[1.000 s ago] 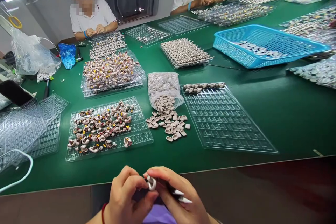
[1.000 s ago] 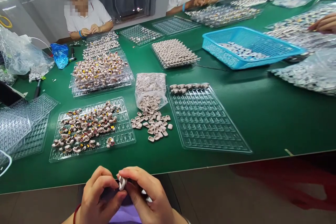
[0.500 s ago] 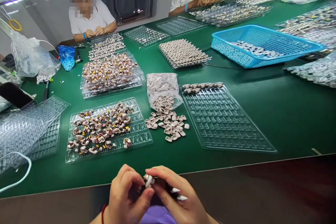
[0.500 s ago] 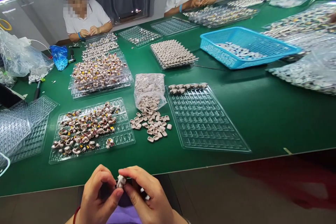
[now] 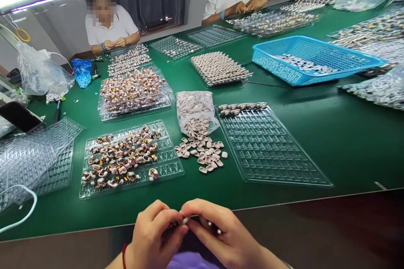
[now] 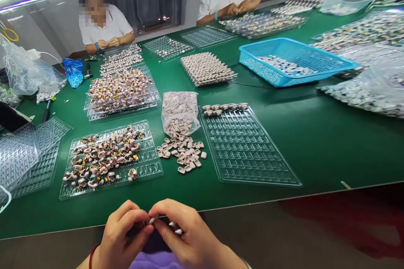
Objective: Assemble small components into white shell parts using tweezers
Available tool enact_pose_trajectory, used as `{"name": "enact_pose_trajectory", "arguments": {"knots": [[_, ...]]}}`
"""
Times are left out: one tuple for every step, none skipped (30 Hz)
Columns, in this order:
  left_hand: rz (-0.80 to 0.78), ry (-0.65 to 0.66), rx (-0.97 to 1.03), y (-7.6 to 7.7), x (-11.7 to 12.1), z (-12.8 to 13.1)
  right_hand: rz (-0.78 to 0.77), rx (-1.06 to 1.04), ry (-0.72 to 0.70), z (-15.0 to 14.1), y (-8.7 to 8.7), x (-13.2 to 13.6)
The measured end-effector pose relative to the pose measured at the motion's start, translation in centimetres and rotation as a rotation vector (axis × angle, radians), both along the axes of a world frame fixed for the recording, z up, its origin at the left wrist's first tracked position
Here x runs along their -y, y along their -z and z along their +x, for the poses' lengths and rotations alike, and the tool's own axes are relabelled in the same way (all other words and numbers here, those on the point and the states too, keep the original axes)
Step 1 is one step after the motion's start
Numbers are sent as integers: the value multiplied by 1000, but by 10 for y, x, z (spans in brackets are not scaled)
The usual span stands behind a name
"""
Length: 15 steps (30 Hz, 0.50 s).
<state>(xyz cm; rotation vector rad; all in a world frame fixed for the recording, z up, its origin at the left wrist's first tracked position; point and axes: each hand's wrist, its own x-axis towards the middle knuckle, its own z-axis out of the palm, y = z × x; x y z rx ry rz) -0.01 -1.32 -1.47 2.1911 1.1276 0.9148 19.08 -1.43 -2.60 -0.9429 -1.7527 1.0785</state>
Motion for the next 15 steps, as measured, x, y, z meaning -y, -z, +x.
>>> {"name": "enact_pose_trajectory", "arguments": {"knots": [[-4,0,-26,1,-5,-3,5,53,9,8,0,-6],[-3,-17,-49,2,-12,-7,20,108,42,18,0,-14],[3,-74,-78,3,-20,-12,54,159,124,32,1,-24],[15,-148,-118,4,-28,-17,113,215,227,48,0,-37],[53,-210,-164,5,-37,-22,150,292,363,66,0,-52],[97,-261,-216,5,-45,-27,162,400,548,87,-2,-68],[142,-293,-271,6,-52,-31,109,542,716,107,-4,-85],[171,-316,-331,8,-57,-34,72,602,815,128,-6,-102],[192,-336,-387,9,-61,-36,41,641,866,146,-8,-118],[206,-344,-435,11,-64,-38,2,680,899,162,-10,-134],[221,-348,-475,12,-66,-38,-41,716,913,175,-11,-148],[231,-353,-509,14,-66,-39,-87,747,912,185,-10,-162],[240,-355,-533,16,-66,-39,-127,774,903,191,-8,-173],[250,-356,-549,18,-66,-38,-160,796,887,194,-6,-184],[257,-355,-559,19,-66,-38,-179,811,874,195,-3,-193]]}}
